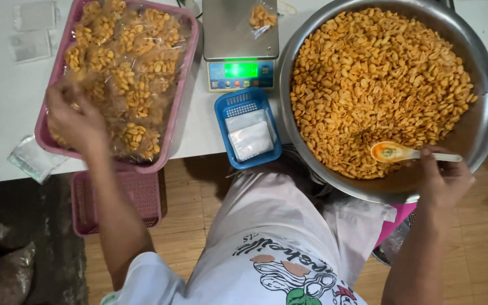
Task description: Scooping nuts from a large bowl into small plastic bags, weighing them on a digital scale, and organizing the finished bags in a tray.
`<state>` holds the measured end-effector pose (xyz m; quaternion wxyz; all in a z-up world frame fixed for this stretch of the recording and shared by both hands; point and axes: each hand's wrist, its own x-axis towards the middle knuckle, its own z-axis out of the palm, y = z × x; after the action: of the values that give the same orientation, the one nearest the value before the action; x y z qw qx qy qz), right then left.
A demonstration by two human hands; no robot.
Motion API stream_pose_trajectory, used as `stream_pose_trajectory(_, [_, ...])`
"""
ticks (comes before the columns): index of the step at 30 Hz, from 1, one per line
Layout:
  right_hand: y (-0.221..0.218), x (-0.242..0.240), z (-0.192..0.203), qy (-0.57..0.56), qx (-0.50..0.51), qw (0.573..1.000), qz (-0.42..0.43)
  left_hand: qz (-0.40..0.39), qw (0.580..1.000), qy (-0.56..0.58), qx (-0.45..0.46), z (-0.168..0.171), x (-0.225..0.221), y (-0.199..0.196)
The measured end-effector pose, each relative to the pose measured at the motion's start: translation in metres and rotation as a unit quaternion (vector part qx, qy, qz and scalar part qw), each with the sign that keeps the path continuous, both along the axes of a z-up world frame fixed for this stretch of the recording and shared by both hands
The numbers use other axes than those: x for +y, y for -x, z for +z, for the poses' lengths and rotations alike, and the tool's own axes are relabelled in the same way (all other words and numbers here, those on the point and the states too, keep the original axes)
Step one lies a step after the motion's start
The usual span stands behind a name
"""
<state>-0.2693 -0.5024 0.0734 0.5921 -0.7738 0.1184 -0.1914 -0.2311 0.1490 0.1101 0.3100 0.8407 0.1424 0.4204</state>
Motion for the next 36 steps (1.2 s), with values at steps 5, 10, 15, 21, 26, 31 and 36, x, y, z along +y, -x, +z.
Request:
stream_pose_trajectory(5, [-0.004,-0.005,-0.010,0.200,0.133,0.970,-0.030,0.109,0.978,-0.103,0.144,-0.001,-0.018,0.001])
stream_pose_trajectory(10, [-0.048,-0.046,-0.039,0.468,0.036,0.883,-0.010,-0.241,0.961,0.021,0.134,-0.065,-0.154,-0.026])
stream_pose_trajectory(15, [-0.073,-0.055,-0.076,0.676,0.038,0.733,-0.071,-0.359,0.846,-0.193,0.343,-0.157,-0.201,-0.048])
stream_pose_trajectory(21, [-0.053,0.024,-0.057,0.413,0.105,0.902,0.062,-0.310,0.839,-0.148,0.421,-0.137,-0.187,-0.062])
stream_pose_trajectory(26, [-0.054,0.042,-0.026,-0.090,0.234,0.964,0.087,-0.425,0.735,0.442,0.289,-0.060,-0.214,-0.051])
stream_pose_trajectory(31, [-0.052,0.045,0.006,-0.131,0.189,0.971,0.061,-0.446,0.612,0.557,0.342,-0.038,-0.281,-0.037])
stream_pose_trajectory(36, [-0.049,0.075,0.079,-0.119,0.059,0.990,0.043,-0.509,0.632,0.480,0.332,-0.046,-0.321,-0.045])
